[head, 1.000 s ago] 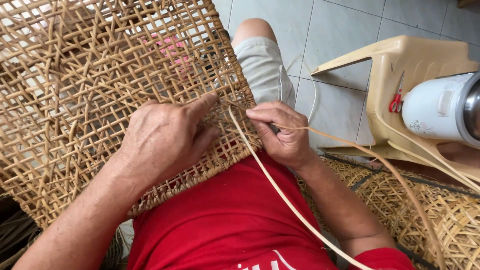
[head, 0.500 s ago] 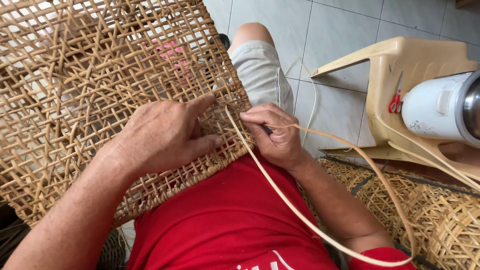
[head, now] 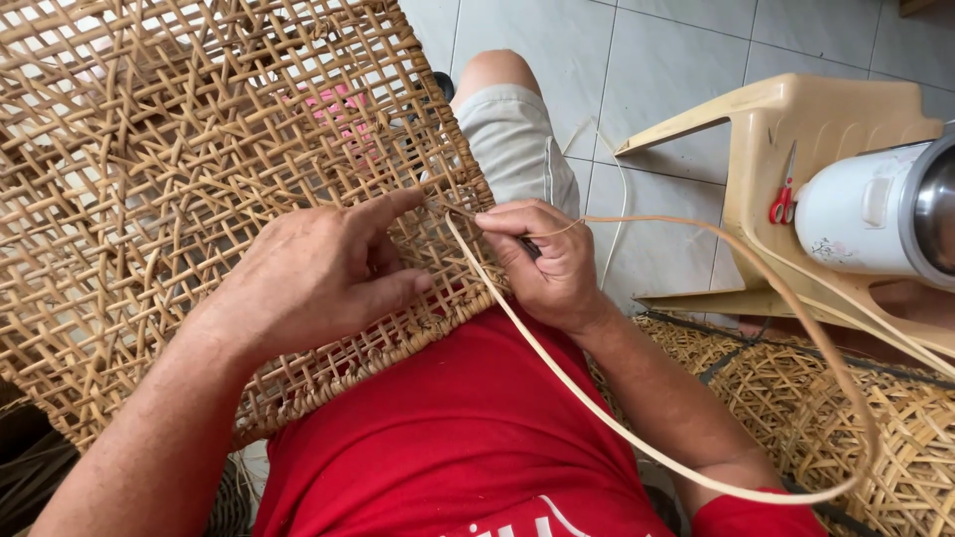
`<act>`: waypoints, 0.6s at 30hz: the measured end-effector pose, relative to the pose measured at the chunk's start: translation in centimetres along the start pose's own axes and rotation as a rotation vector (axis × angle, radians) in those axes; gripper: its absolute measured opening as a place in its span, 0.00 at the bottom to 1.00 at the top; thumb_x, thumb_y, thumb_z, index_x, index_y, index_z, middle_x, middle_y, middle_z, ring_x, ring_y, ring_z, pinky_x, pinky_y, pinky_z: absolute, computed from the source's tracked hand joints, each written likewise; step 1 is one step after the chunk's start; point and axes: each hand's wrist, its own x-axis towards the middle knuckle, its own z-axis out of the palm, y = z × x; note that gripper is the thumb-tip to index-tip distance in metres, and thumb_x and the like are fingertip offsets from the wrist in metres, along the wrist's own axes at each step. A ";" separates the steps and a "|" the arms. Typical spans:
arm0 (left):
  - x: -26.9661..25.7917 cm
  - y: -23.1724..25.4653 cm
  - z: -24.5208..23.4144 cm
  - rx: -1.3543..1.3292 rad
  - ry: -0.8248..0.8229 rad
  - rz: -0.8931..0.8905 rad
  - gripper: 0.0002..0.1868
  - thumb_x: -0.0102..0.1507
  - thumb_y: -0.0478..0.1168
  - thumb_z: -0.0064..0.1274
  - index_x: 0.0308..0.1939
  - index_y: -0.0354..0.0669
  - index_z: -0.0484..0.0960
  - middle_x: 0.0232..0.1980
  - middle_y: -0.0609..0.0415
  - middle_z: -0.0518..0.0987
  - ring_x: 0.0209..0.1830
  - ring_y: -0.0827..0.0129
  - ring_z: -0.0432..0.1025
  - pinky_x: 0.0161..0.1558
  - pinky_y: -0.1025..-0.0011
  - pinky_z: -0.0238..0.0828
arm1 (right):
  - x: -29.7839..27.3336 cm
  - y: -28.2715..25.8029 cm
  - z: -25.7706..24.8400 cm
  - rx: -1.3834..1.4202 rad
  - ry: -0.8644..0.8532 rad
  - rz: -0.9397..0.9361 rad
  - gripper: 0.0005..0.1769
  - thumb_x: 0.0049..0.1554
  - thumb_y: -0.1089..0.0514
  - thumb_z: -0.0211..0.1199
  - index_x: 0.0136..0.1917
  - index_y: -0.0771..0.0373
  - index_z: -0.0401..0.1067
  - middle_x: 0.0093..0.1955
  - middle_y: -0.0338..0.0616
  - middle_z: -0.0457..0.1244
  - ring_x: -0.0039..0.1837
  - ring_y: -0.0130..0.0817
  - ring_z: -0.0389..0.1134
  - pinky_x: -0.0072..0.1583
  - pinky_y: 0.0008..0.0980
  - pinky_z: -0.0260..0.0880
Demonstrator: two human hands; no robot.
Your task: Weaving rattan strips into a frame to create a mesh pattern for furniture
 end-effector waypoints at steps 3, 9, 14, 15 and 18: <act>-0.4 -0.9 -0.4 -0.204 -0.058 -0.072 0.43 0.62 0.55 0.56 0.81 0.56 0.60 0.46 0.58 0.90 0.38 0.68 0.88 0.45 0.63 0.88 | -0.7 0.4 0.0 -0.001 0.042 0.009 0.05 0.65 0.68 0.61 0.54 0.67 0.75 0.51 0.52 0.70 0.55 0.43 0.74 0.59 0.36 0.77; -0.4 -1.8 -1.0 -0.321 0.113 0.073 0.38 0.63 0.48 0.57 0.77 0.47 0.64 0.42 0.62 0.87 0.34 0.71 0.83 0.37 0.69 0.82 | -1.7 0.4 -2.0 -0.059 0.102 -0.104 0.06 0.64 0.71 0.59 0.55 0.68 0.73 0.51 0.57 0.70 0.57 0.50 0.75 0.67 0.47 0.78; 1.0 -2.4 -0.2 -0.574 0.204 0.386 0.24 0.70 0.44 0.46 0.67 0.35 0.72 0.41 0.55 0.82 0.32 0.73 0.81 0.32 0.78 0.85 | -0.6 -2.4 -3.4 0.086 0.276 0.024 0.03 0.64 0.68 0.58 0.52 0.69 0.71 0.50 0.56 0.68 0.52 0.43 0.74 0.50 0.28 0.79; 1.3 -2.0 -0.4 -0.572 0.206 0.392 0.24 0.70 0.44 0.46 0.67 0.35 0.72 0.41 0.55 0.82 0.32 0.73 0.81 0.32 0.78 0.85 | -0.3 -2.8 -3.3 0.082 0.278 0.019 0.03 0.64 0.68 0.58 0.52 0.69 0.71 0.50 0.56 0.68 0.52 0.43 0.74 0.50 0.28 0.79; 1.7 -1.7 -0.6 -0.803 0.123 0.318 0.23 0.68 0.45 0.49 0.65 0.44 0.78 0.52 0.55 0.87 0.47 0.75 0.82 0.44 0.76 0.86 | 0.8 -3.9 -2.6 0.169 0.235 0.043 0.03 0.65 0.69 0.58 0.52 0.68 0.72 0.51 0.54 0.68 0.54 0.41 0.73 0.50 0.27 0.79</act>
